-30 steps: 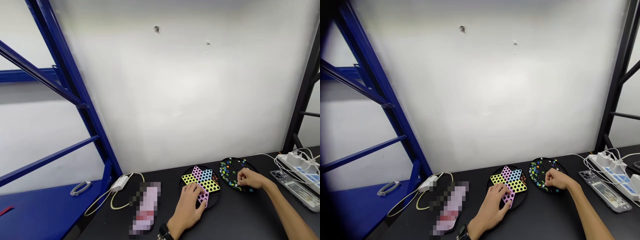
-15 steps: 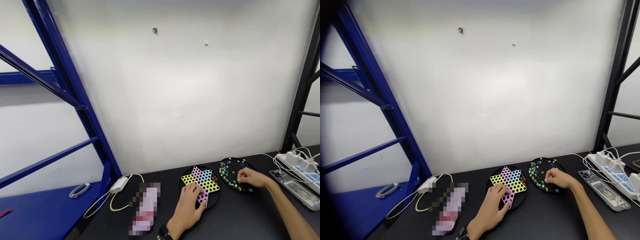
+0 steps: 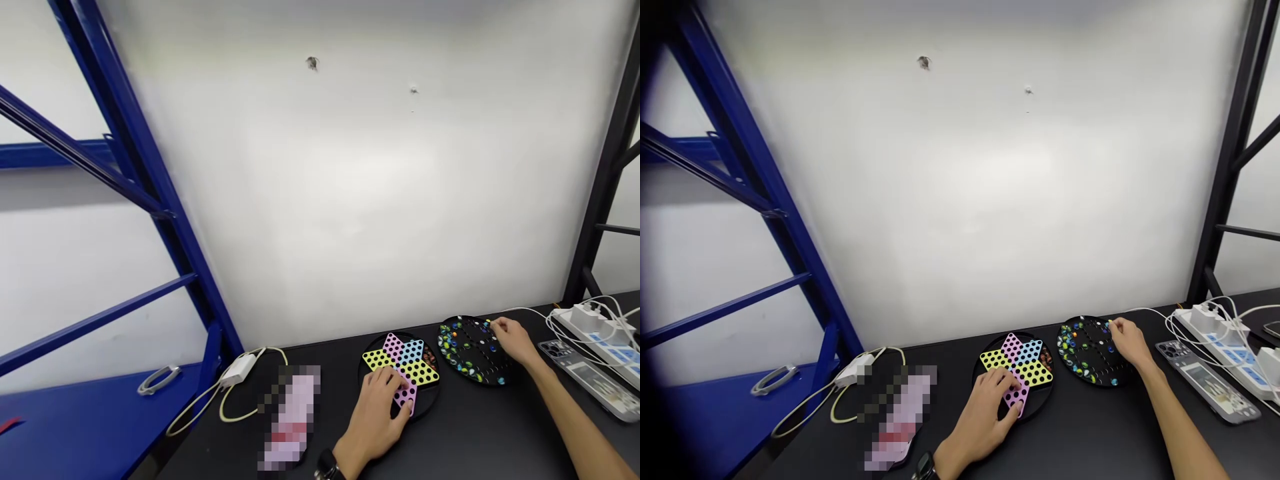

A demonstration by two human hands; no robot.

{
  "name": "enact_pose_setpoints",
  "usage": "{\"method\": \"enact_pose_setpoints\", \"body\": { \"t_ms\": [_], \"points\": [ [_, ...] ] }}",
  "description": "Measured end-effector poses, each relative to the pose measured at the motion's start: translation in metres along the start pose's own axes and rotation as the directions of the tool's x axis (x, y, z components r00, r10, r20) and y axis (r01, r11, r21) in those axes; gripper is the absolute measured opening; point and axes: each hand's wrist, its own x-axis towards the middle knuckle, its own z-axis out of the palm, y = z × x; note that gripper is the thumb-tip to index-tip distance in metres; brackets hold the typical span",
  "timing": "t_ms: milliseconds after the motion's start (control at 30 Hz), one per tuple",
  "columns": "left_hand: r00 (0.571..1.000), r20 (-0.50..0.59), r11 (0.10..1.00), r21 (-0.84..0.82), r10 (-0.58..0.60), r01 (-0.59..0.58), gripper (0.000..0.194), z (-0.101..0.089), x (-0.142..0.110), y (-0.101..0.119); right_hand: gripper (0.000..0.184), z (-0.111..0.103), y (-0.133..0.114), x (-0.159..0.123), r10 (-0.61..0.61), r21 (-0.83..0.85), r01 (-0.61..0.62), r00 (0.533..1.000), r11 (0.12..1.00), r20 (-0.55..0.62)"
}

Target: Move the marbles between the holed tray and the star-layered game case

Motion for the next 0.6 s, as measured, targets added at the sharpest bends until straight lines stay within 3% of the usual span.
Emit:
{"method": "enact_pose_setpoints", "body": {
  "t_ms": [67,167,433,600],
  "points": [
    [1.0,-0.003,1.0,-0.002,0.002,-0.002,0.013,0.0,0.0,0.0,0.026,0.002,0.007,0.001,0.003,-0.219,0.01,0.998,0.976,0.059],
    [1.0,0.001,1.0,-0.01,-0.004,0.004,0.012,0.0,0.0,0.0,0.023,0.003,0.011,0.0,0.028,-0.383,0.032,0.988,0.923,0.151],
    [1.0,0.008,1.0,0.008,-0.005,0.005,0.013,-0.001,0.001,0.0,0.03,-0.003,0.013,0.002,0.024,-0.39,0.049,0.983,0.92,0.182],
    [1.0,-0.013,1.0,0.019,0.009,-0.009,0.014,0.002,0.0,-0.003,0.025,-0.008,0.026,0.005,0.059,-0.411,0.036,0.974,0.911,0.217]
  ]
}}
